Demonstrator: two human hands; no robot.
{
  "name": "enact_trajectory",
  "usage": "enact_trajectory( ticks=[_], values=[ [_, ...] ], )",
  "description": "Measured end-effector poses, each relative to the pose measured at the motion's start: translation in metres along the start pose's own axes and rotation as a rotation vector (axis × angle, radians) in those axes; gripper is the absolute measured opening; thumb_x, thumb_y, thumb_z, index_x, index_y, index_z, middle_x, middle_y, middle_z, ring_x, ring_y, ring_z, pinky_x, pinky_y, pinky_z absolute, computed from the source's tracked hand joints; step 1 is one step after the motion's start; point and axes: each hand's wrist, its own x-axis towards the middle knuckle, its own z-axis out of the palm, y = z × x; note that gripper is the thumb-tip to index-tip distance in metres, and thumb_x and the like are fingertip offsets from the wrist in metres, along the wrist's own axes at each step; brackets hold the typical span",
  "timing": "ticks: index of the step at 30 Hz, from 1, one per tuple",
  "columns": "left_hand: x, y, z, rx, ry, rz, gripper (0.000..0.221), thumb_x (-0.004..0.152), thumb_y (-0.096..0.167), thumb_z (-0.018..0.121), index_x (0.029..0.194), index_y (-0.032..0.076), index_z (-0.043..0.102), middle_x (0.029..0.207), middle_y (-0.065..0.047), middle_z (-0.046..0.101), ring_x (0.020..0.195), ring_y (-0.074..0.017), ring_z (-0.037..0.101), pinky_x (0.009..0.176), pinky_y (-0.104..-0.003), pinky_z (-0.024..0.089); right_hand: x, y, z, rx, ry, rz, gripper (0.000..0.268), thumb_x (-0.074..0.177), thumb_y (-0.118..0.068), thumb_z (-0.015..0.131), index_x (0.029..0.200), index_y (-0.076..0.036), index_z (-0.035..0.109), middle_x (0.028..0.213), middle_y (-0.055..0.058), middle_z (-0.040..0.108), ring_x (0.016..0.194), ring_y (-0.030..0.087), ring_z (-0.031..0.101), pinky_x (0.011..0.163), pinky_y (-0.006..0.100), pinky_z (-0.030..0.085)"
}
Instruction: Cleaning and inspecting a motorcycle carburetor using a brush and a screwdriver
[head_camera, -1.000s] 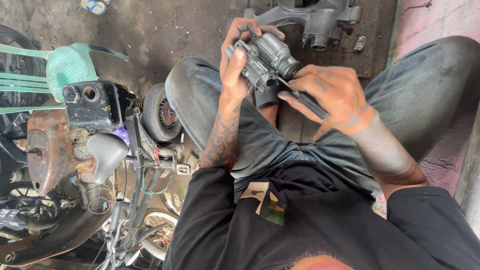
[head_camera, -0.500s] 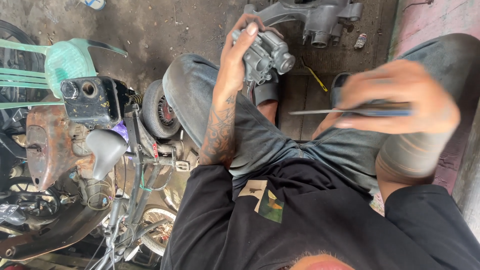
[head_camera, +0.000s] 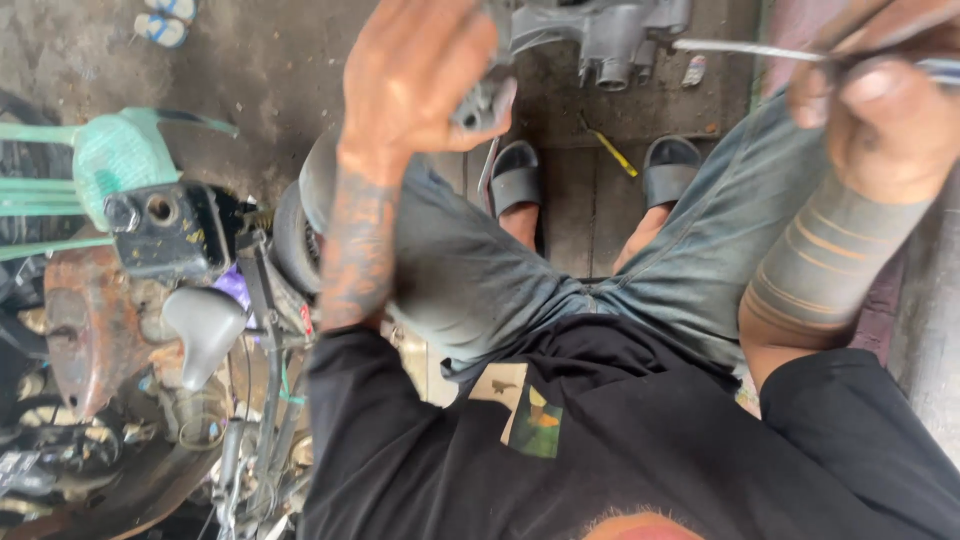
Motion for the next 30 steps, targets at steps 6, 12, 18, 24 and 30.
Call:
enact_trajectory(
  ticks=[6, 12, 18, 24, 30],
  values=[
    [-0.018, -0.038, 0.006, 0.192, 0.093, 0.045, 0.044, 0.088, 0.042, 0.096, 0.116, 0.016, 0.075, 0.093, 0.001, 0.067, 0.066, -0.0197, 0.056, 0.062, -0.035, 0.048, 0.009, -0.012, 0.034, 0.015, 0.121, 0.024, 0.017, 0.106, -0.007, 0.06, 0.118, -0.002, 0.05, 0.103, 0.016, 0.057, 0.065, 0.017, 0.05, 0.061, 0.029, 0.047],
    [-0.03, -0.032, 0.042, -0.415, 0.575, -0.432, 0.048, 0.073, 0.006, 0.077, 0.119, 0.004, 0.06, 0.088, -0.011, 0.067, 0.068, -0.0229, 0.053, 0.064, -0.038, 0.056, -0.005, 0.006, 0.031, 0.001, 0.267, 0.015, 0.019, 0.106, 0.005, 0.065, 0.118, 0.0, 0.052, 0.106, 0.019, 0.057, 0.069, 0.022, 0.05, 0.064, 0.033, 0.045],
    [-0.072, -0.006, 0.1, -0.966, 0.964, -0.747, 0.067, 0.101, 0.024, 0.066, 0.163, 0.012, 0.043, 0.141, -0.013, 0.066, 0.114, -0.0241, 0.056, 0.108, -0.037, 0.042, 0.011, -0.023, 0.071, -0.435, 0.089, -0.072, 0.028, 0.099, 0.027, 0.083, 0.106, 0.014, 0.06, 0.108, 0.026, 0.06, 0.085, 0.028, 0.047, 0.079, 0.037, 0.038],
    [-0.027, -0.002, 0.044, -0.497, 0.721, -0.507, 0.042, 0.088, 0.038, 0.059, 0.123, 0.017, 0.051, 0.091, -0.004, 0.059, 0.075, -0.0168, 0.048, 0.072, -0.033, 0.043, 0.027, -0.028, 0.088, -0.547, -0.134, -0.108, 0.022, 0.096, 0.02, 0.088, 0.115, 0.018, 0.077, 0.11, 0.024, 0.058, 0.082, 0.025, 0.048, 0.075, 0.035, 0.04],
    [-0.004, 0.004, 0.003, -0.292, 0.554, -0.197, 0.044, 0.07, 0.031, 0.081, 0.094, 0.002, 0.059, 0.094, -0.013, 0.064, 0.072, -0.0289, 0.057, 0.069, -0.043, 0.051, 0.027, -0.012, 0.108, -0.472, -0.234, 0.011, 0.01, 0.109, 0.007, 0.066, 0.108, 0.009, 0.056, 0.08, 0.013, 0.057, 0.059, 0.024, 0.045, 0.062, 0.037, 0.039]
  ],
)
